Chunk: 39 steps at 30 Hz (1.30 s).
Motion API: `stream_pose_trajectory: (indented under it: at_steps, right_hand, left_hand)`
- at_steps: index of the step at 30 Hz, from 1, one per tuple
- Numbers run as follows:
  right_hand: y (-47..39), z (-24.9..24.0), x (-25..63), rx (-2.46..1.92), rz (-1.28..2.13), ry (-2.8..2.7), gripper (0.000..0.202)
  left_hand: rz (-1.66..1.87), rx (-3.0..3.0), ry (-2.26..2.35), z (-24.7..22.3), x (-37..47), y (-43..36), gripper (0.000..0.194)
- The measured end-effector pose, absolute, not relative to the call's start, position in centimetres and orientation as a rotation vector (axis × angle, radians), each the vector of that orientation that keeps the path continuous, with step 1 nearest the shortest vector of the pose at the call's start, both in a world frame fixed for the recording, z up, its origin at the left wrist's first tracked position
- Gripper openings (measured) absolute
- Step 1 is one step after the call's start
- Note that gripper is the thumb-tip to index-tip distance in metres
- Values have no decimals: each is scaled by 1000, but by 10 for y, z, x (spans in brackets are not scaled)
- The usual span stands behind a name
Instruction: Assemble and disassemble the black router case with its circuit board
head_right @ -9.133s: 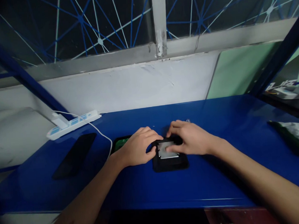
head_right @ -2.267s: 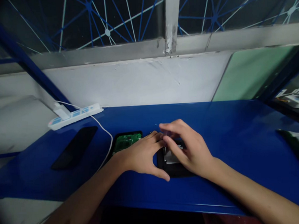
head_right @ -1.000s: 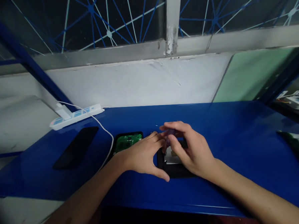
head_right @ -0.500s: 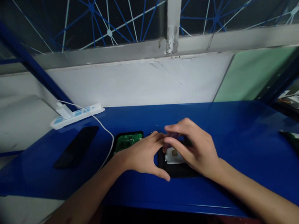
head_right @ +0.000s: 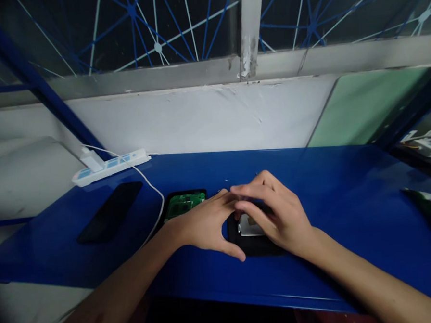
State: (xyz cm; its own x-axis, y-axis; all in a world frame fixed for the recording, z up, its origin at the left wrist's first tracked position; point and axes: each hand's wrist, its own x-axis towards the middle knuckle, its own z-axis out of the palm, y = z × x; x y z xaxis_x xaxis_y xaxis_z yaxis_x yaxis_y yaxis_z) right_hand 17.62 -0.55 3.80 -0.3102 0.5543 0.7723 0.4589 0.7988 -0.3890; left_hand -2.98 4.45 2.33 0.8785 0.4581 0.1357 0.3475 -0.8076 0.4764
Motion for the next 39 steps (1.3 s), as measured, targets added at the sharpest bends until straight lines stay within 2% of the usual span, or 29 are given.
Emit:
stream_pose_trajectory:
  at_steps: [3,6,8,12,18,21,25,30,34,39]
  right_hand:
    - [-9,36,176,-825,250,-1932,46]
    - [-7,35,177,-830,309,-1946,39]
    - [-4,36,178,-815,238,-1955,32]
    - [0,39,178,-830,12,-1933,28]
    - [-7,38,175,-939,130,-1895,44]
    - [-7,36,178,-929,216,-1924,37]
    - [-1,37,180,-752,112,-1967,28]
    - [-4,43,177,-710,64,-1993,40]
    - [-9,41,178,-748,133,-1964,55]
    - [-8,32,184,-757,207,-1819,51]
  left_hand:
    - [342,2633,612,24,-30,44,87]
    - [341,2648,604,25,-31,44,82]
    - [334,2649,604,26,-31,43,79]
    - [336,2642,612,25,-31,43,88]
    - [364,2677,612,25,-31,43,71]
    - [379,2689,620,24,-31,44,69]
    - [366,2696,599,23,-30,44,74]
    - [370,2687,588,22,-31,43,79]
    - [375,2690,622,23,-32,43,72]
    - [385,2679,613,29,-32,42,64]
